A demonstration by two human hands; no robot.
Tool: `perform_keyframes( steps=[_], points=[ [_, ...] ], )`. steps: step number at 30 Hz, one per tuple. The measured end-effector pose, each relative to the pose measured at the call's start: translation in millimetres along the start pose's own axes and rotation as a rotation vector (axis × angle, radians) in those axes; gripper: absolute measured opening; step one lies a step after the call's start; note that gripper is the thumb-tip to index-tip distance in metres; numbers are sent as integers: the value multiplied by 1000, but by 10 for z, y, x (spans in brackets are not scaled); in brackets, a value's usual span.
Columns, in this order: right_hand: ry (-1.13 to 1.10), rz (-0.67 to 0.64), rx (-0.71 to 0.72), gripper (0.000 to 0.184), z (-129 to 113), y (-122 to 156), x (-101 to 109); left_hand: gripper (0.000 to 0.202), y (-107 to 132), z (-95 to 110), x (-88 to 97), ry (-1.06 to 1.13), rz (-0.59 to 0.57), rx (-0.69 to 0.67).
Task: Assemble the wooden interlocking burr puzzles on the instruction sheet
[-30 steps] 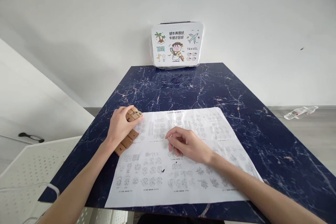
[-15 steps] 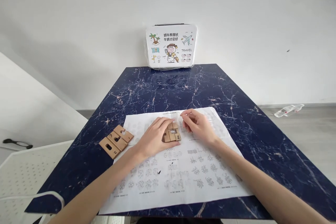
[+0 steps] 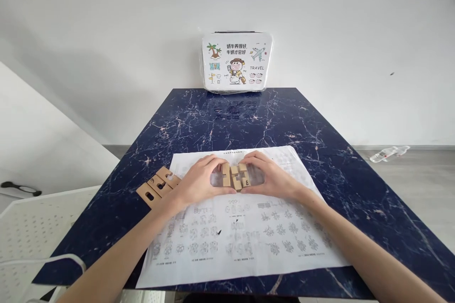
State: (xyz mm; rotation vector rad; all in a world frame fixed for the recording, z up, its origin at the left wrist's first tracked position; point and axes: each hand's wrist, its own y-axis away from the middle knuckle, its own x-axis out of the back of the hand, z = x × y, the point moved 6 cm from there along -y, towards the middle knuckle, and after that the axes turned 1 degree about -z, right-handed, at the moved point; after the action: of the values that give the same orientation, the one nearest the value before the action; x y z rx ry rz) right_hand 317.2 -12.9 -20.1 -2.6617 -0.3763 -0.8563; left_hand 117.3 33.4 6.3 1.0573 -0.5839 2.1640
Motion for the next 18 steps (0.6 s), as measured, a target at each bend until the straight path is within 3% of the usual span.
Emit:
perform_keyframes(
  steps=[9,12,15,18],
  points=[
    [-486,142,-91,58,-92,-30,142,66,10,40,36,528,41,117],
    [-569,145,-121,60,-86,-16,117,63,9,42,5,701,-1,144],
    [-670,142,-89,50,-61,-8,64,47,4,43,-41,845,-74,131],
    [-741,142,-90,51,-23,-1,0,52,2,79,-98,1017,-139,73]
  ],
)
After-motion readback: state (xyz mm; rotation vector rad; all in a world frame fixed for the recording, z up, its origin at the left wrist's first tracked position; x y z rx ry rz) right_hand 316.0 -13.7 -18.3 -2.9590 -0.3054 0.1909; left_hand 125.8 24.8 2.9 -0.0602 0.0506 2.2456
